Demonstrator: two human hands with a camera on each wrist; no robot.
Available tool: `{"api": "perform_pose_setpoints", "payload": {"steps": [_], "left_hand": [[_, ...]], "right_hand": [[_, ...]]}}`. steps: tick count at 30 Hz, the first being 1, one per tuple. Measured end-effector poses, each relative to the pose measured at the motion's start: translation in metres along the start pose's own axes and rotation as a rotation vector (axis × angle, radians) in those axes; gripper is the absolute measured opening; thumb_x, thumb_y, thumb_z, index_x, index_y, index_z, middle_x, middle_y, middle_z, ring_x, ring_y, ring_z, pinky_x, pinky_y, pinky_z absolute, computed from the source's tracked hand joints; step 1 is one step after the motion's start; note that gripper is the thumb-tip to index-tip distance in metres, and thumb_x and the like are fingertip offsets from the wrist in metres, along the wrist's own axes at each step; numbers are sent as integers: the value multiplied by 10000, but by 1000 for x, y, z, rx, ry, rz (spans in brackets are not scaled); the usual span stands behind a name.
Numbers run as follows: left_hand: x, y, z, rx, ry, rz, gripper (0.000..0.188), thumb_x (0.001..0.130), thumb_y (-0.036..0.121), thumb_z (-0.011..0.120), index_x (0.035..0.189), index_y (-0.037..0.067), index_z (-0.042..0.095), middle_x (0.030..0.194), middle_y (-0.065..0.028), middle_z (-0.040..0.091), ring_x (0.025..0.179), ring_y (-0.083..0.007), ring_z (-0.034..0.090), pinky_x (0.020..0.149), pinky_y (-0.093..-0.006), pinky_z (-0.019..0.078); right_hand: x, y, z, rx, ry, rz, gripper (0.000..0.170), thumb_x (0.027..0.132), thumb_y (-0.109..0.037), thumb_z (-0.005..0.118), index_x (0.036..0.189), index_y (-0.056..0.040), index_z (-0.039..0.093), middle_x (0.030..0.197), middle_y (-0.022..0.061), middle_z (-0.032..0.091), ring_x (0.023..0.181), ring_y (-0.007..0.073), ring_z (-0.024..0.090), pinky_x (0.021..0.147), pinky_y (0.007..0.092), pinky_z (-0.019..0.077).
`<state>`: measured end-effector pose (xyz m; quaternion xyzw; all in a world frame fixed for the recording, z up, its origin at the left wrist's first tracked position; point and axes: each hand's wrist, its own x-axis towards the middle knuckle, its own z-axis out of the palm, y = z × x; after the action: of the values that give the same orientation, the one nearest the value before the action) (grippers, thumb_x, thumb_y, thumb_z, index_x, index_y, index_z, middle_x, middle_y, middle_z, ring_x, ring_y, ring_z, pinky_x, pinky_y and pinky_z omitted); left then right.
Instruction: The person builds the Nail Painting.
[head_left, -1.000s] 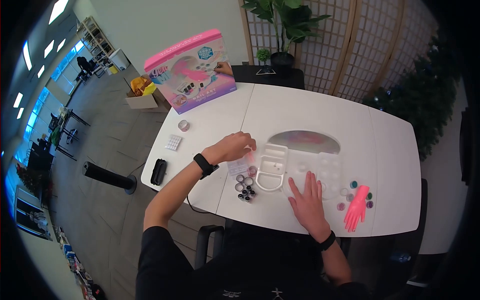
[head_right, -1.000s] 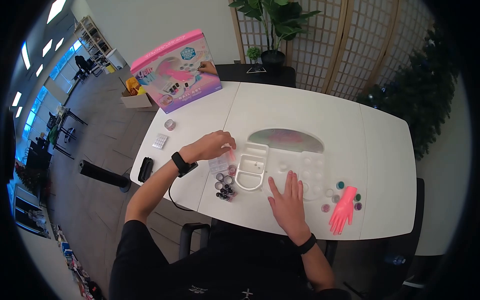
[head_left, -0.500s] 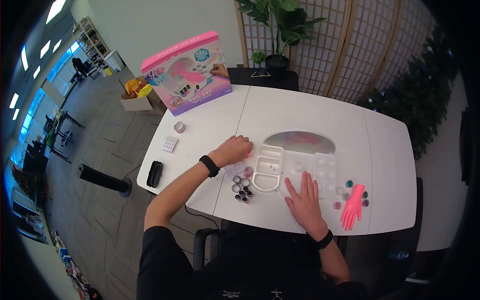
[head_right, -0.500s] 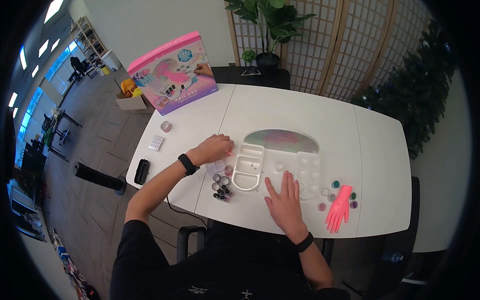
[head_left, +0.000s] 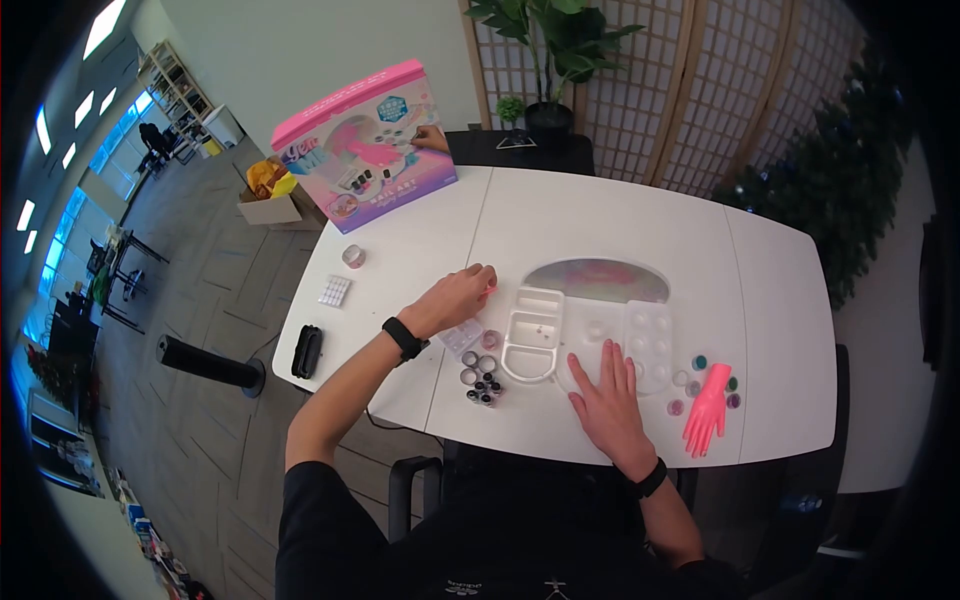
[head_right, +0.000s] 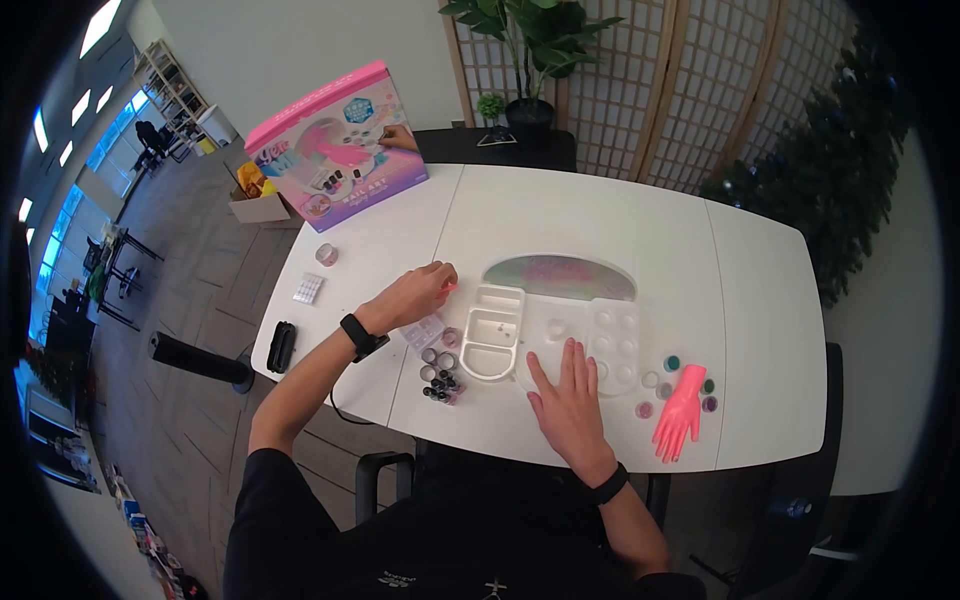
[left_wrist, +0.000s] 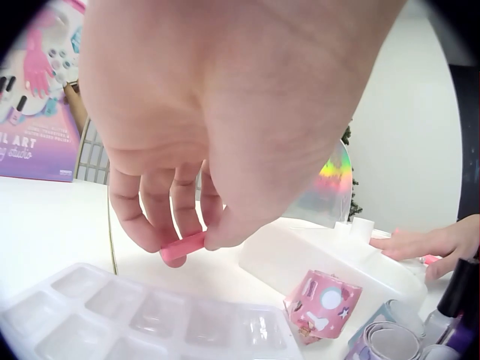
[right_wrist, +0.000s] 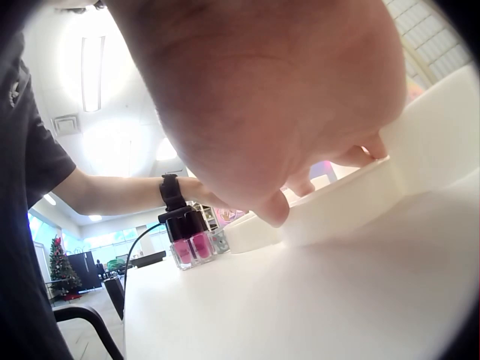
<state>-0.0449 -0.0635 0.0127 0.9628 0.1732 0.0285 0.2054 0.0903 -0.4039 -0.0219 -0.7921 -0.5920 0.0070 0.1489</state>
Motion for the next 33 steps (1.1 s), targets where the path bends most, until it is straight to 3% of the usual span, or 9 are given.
{"api": "perform_pose_setpoints", "payload": {"steps": [5,17,26,33], "left_hand": [[-4,5,-3,-45,44,74,278,978,36,655,1251,0,698,1183,-192,723,1074,-414,733,948,-475,598],[-4,20,-14,-109,89,144,208,1005,10,683,1195,-4,767,1171,-182,751,1017,-388,747,878,-445,616],[4,38,-5,-141,93,143,143,1001,119,762,1083,4,742,1080,-143,725,948,-350,744,852,-434,611],[19,40,2,-30,84,50,228,966,212,801,976,11,694,1008,-171,718,949,-391,718,817,-490,586]], "right_hand": [[-1,0,1,3,20,-6,670,1027,-282,741,1647,-174,511,1683,400,337,1596,530,314,1300,627,266],[-1,0,0,-7,22,-5,663,1030,-292,739,1644,-175,520,1678,399,347,1595,529,321,1298,627,270],[1,-1,-2,-4,10,4,649,1034,-297,731,1638,-174,528,1677,398,349,1597,523,321,1301,619,267],[0,0,0,10,13,10,650,1031,-298,734,1638,-183,529,1680,394,347,1599,520,319,1301,621,266]]}}
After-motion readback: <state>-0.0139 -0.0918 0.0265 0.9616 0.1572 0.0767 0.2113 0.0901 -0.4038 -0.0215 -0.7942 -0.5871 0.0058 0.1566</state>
